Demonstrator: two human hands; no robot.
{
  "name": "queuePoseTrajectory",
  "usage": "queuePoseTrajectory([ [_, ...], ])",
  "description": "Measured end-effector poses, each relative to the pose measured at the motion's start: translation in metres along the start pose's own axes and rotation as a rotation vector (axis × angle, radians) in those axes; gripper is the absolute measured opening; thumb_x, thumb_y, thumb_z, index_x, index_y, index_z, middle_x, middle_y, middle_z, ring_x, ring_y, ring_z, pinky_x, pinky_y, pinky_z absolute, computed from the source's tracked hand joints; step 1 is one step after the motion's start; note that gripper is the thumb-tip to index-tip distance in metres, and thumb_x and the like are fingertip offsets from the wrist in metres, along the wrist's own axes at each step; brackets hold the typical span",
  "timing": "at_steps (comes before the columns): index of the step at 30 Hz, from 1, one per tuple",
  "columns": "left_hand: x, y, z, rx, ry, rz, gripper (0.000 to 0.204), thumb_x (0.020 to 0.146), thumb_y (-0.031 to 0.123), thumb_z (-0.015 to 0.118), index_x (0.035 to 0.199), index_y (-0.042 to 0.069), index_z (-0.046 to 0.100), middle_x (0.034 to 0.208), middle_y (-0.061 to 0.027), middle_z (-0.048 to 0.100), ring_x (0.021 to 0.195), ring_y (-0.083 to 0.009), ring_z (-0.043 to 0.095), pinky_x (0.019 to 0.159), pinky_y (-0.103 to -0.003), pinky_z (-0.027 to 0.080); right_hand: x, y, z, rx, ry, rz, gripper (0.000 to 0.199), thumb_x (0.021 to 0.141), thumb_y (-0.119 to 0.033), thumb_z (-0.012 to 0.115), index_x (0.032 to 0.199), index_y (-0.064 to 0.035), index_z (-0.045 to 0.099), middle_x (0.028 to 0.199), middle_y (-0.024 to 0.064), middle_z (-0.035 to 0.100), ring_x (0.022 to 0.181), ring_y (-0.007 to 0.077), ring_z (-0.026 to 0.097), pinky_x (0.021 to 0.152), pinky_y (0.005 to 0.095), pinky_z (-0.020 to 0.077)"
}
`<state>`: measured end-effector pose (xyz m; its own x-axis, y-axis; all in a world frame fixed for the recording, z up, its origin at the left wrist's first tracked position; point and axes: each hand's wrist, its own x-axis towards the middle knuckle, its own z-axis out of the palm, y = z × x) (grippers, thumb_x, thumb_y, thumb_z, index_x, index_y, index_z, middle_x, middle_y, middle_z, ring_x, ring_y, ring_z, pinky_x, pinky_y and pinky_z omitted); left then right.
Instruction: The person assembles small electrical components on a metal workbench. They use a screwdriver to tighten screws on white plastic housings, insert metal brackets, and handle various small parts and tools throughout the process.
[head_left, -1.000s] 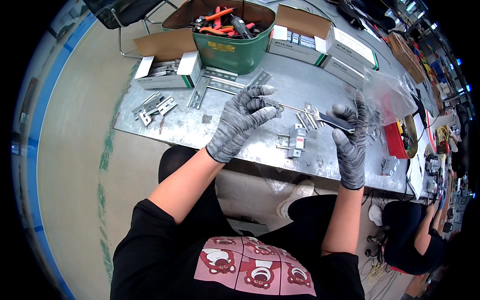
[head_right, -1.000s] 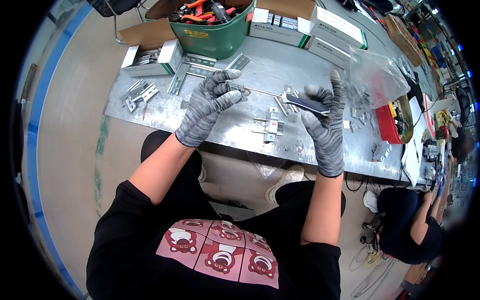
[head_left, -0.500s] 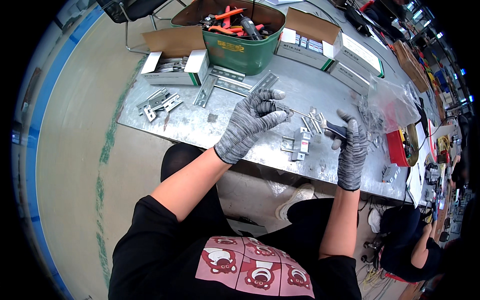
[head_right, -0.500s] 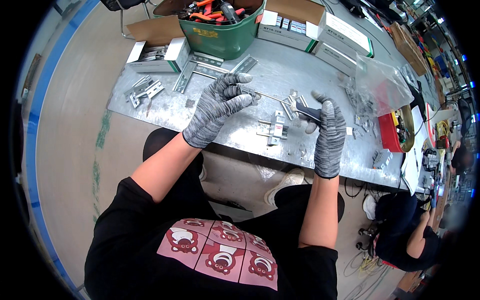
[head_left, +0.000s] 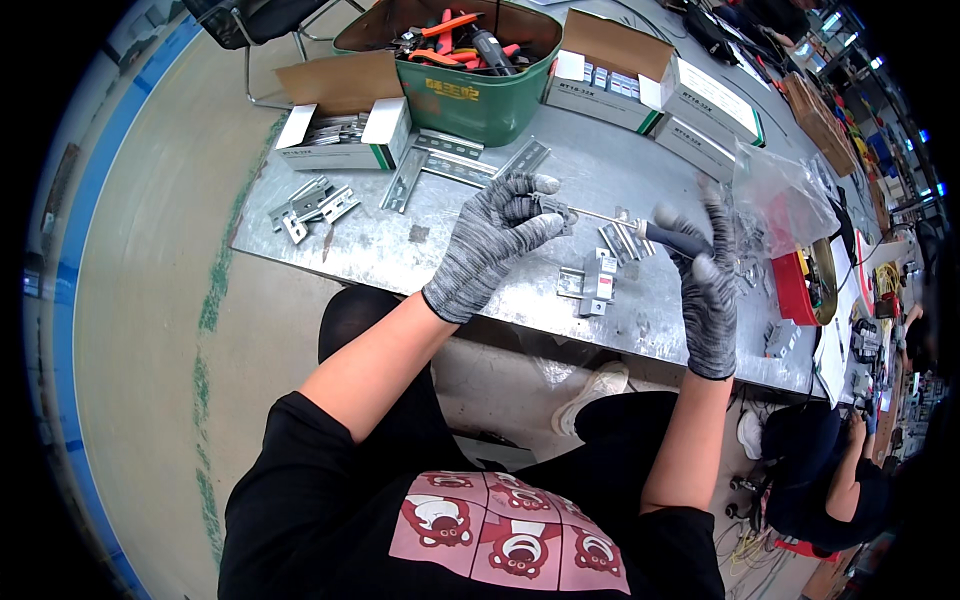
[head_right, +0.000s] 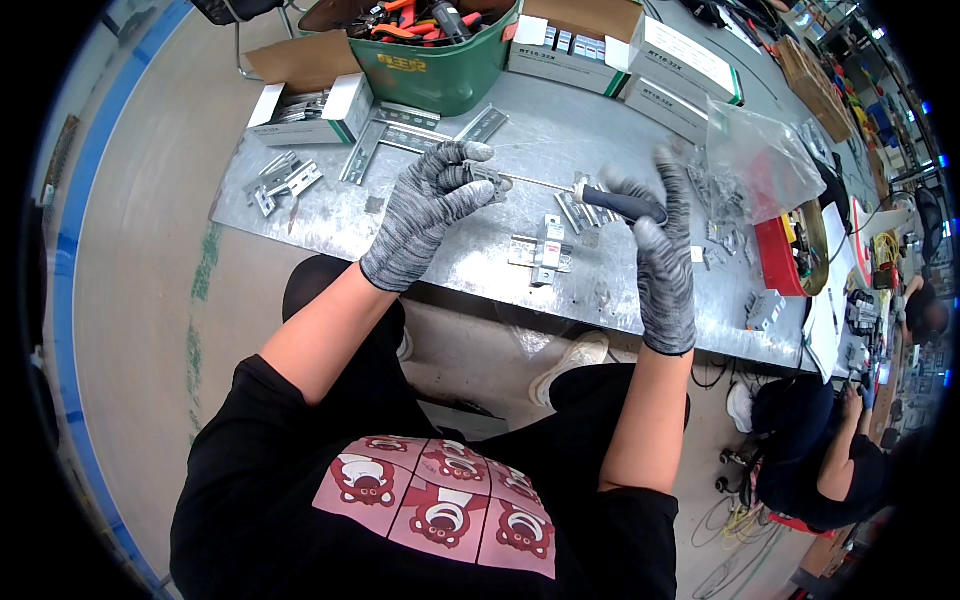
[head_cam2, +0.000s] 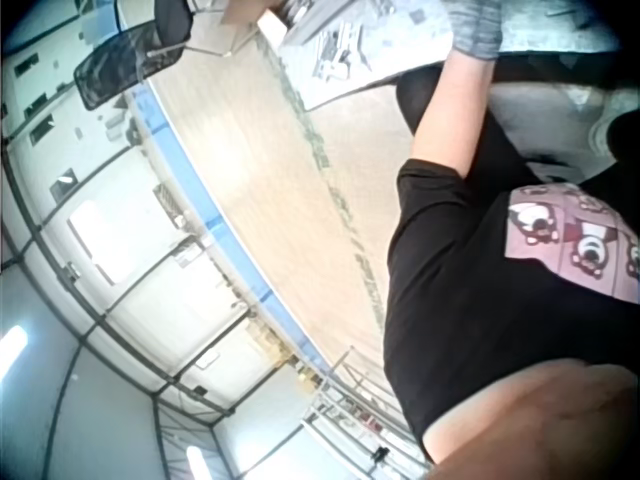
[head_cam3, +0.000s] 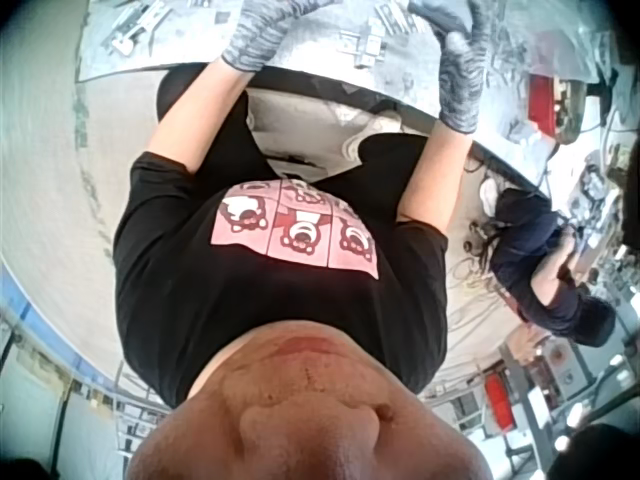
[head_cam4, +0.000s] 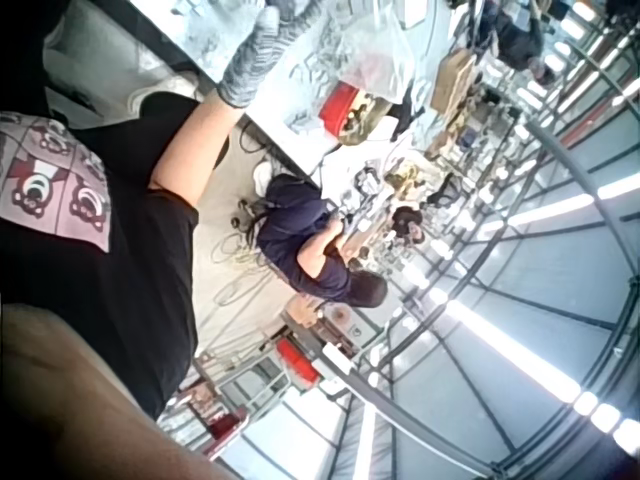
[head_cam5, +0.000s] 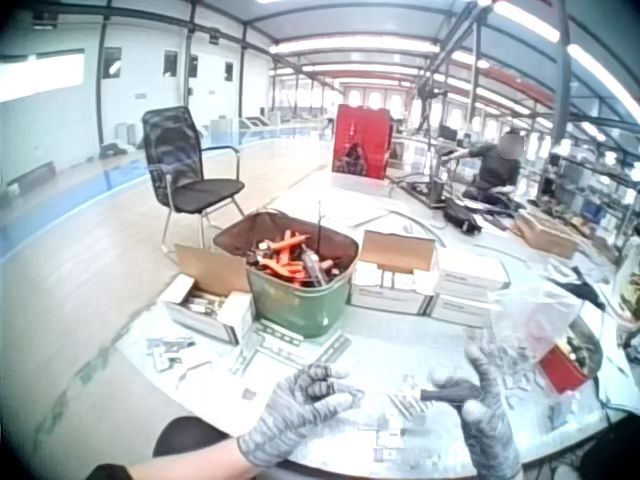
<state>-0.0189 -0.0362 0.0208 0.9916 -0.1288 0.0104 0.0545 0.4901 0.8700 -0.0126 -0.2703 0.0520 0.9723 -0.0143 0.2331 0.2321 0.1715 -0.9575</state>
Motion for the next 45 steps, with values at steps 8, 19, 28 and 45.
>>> queuePoseTrajectory([
  [8, 0.001, 0.000, 0.004, -0.055, 0.002, -0.005, 0.034, 0.087, -0.002, 0.065, 0.120, 0.002, 0.057, 0.100, -0.0086, 0.069, 0.100, -0.0168, 0.067, 0.093, -0.029, 0.051, -0.002, 0.000, 0.001, -0.077, 0.044, -0.108, 0.065, 0.093, -0.043, 0.059, 0.139, 0.0002, 0.044, 0.104, 0.0117, 0.068, 0.095, 0.0181, 0.064, 0.092, 0.0341, 0.0450],
  [19, 0.000, -0.005, 0.001, 0.009, -0.008, 0.000, 0.032, 0.088, -0.002, 0.065, 0.118, 0.001, 0.057, 0.101, -0.0107, 0.068, 0.101, -0.0191, 0.067, 0.093, -0.029, 0.052, 0.002, 0.004, -0.025, -0.144, -0.073, 0.148, 0.054, 0.093, -0.036, 0.062, 0.135, -0.0036, 0.049, 0.086, 0.0079, 0.067, 0.078, 0.0119, 0.064, 0.073, 0.0247, 0.0521],
  [28, 0.002, -0.012, 0.000, -0.025, -0.035, -0.016, 0.032, 0.087, -0.002, 0.065, 0.118, 0.001, 0.057, 0.103, -0.0109, 0.068, 0.103, -0.0214, 0.066, 0.095, -0.032, 0.053, -0.001, -0.007, -0.019, -0.087, -0.129, -0.033, 0.061, 0.090, -0.020, 0.068, 0.141, -0.0049, 0.040, 0.111, 0.0139, 0.065, 0.078, 0.0121, 0.067, 0.067, 0.0221, 0.0546],
  [45, 0.004, -0.018, -0.001, 0.146, -0.170, -0.058, 0.032, 0.096, 0.024, 0.061, 0.121, 0.003, 0.061, 0.085, -0.0004, 0.061, 0.075, -0.0081, 0.053, 0.073, -0.022, 0.047, -0.014, -0.066, -0.037, -0.249, -0.176, -0.232, 0.044, 0.086, -0.014, 0.069, 0.127, -0.0023, 0.055, 0.097, 0.0049, 0.058, 0.073, 0.0161, 0.055, 0.065, 0.0308, 0.0531],
])
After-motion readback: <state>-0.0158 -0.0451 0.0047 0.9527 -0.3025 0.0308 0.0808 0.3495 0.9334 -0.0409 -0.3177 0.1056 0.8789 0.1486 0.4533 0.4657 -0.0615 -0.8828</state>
